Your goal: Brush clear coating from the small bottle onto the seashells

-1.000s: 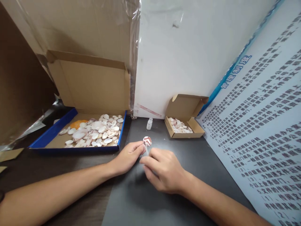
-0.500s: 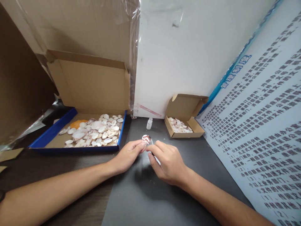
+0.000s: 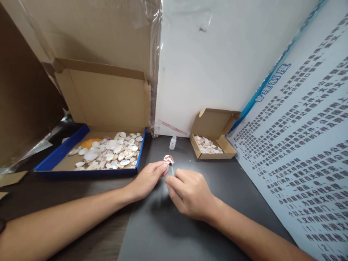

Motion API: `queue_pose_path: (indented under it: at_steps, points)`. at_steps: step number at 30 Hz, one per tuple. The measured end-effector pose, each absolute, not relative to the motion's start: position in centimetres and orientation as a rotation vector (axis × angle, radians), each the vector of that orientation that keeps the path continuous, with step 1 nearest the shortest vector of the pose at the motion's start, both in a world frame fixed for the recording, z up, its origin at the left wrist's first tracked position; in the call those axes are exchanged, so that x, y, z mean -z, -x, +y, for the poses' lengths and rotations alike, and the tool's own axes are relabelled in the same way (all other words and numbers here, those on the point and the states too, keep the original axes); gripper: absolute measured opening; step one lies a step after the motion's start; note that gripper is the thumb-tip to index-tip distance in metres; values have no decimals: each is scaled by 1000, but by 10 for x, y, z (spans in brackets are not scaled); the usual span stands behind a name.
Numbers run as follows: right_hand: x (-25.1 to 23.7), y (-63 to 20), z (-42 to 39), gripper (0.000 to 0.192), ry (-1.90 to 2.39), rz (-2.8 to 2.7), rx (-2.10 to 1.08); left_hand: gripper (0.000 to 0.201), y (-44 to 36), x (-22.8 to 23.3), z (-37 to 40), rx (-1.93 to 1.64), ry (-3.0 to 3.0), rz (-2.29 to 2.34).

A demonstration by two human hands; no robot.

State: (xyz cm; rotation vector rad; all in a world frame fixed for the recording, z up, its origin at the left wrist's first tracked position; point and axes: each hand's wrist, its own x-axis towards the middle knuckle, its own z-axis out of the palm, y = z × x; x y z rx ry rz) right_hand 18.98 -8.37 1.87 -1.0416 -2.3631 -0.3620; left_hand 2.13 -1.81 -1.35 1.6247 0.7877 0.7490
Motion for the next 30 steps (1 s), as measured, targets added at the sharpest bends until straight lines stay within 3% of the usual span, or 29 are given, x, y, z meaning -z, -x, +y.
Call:
queue_pose_path:
  at_steps: [30]
  points:
    - [-21, -187, -87, 28, 1104, -2317, 379, 37, -21, 12, -19, -752, -1649, 785]
